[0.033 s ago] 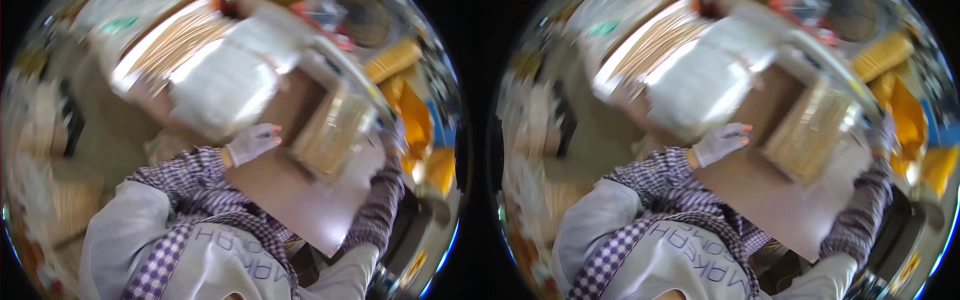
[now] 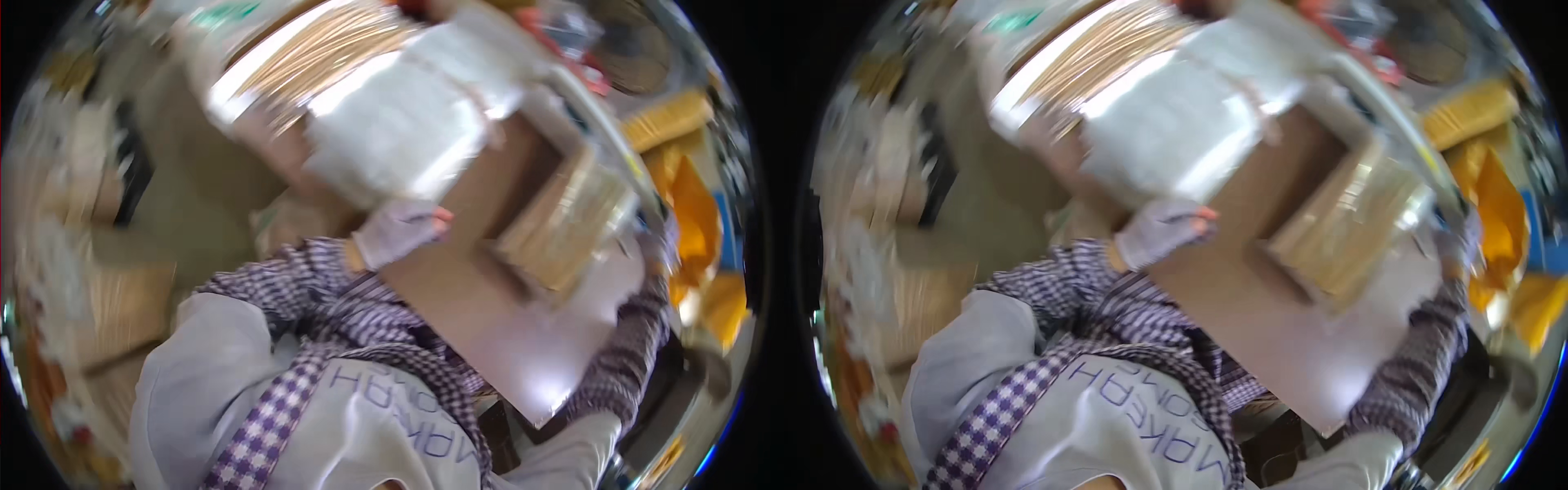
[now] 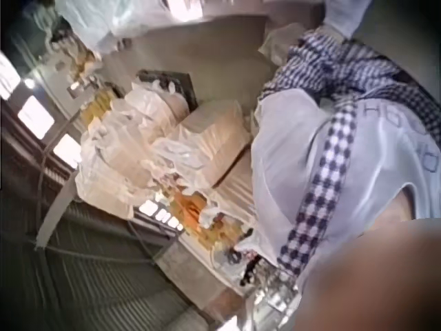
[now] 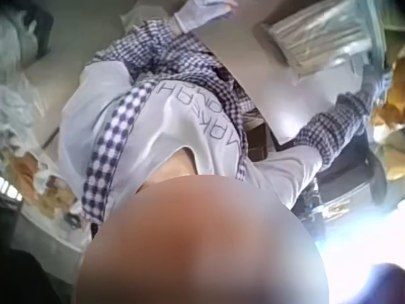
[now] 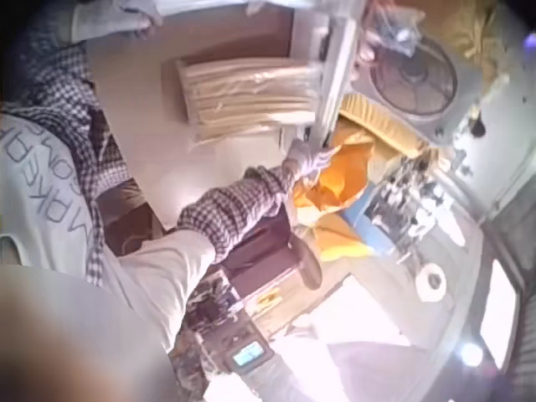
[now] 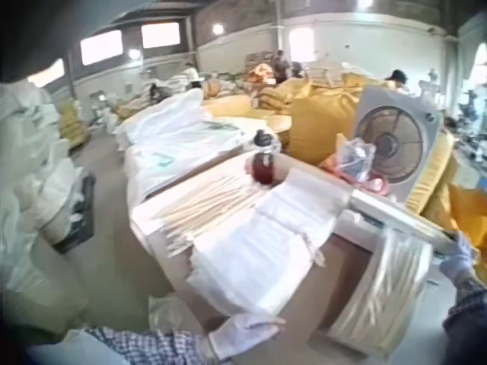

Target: Packing bundles of wooden sticks into plastic bags, sealing them using a heat sealer, and organizing them into larger storage bags.

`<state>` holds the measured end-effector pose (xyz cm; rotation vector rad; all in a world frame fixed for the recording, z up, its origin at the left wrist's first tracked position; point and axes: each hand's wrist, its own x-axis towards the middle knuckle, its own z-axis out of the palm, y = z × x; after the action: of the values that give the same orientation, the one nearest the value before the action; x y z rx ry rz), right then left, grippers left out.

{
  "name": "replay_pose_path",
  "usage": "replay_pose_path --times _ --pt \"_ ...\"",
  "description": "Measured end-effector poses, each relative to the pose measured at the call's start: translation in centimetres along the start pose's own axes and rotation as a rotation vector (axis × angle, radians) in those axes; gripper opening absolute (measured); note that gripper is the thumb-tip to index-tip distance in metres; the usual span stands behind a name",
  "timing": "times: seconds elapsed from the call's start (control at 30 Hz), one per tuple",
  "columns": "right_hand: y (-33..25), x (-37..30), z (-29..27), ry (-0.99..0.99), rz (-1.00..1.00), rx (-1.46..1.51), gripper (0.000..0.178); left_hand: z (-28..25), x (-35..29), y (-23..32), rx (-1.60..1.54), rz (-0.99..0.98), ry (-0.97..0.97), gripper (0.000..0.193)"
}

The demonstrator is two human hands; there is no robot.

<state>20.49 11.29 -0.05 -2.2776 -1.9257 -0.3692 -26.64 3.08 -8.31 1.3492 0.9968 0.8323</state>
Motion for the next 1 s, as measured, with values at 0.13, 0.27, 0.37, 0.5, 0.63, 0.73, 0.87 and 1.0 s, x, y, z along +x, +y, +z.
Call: replay_pose_path --times 0.13,0.27,0.37,0.5,0.63,0.73,0.87,1.0 --pt "6.8 1.5 4.1 0.182 -0.043 -0.14 0.077 -16.2 -13.4 -1.0 0.066 -0.017 0.91 0.013" --pt "7.9 2.7 6.4 0.099 0.024 -0.274 0.086 -25.2 -27.3 -10.1 0.262 -0.25 1.287 0.022" --pt "9.3 3.4 7.7 0.046 0.06 -0.318 0.087 -21.1 -30.4 -17.7 0.978 -0.948 0.918 0.05" --pt "10.1 4.9 5.6 -0.098 0.222 -0.242 0.087 -13.5 -32.1 -28.3 0.979 -0.968 0.132 0.076" --pt "11.0 3.8 5.3 -0.13 0.297 -0.2 0.089 -11.4 -28.2 -24.1 1.484 -0.461 0.122 0.076" --pt "9.8 5.1 4.9 -0.158 0.318 -0.147 0.09 -12.8 -26.6 -22.2 1.475 -0.672 -0.078 0.076" --pt "9.1 5.2 4.7 -0.212 0.392 -0.117 0.094 -13.5 -24.1 -23.1 0.893 -0.585 0.062 0.082" --pt "9.0 4.9 4.4 -0.191 0.397 -0.18 0.09 -10.5 -18.4 -25.1 0.792 -0.317 0.076 0.082"
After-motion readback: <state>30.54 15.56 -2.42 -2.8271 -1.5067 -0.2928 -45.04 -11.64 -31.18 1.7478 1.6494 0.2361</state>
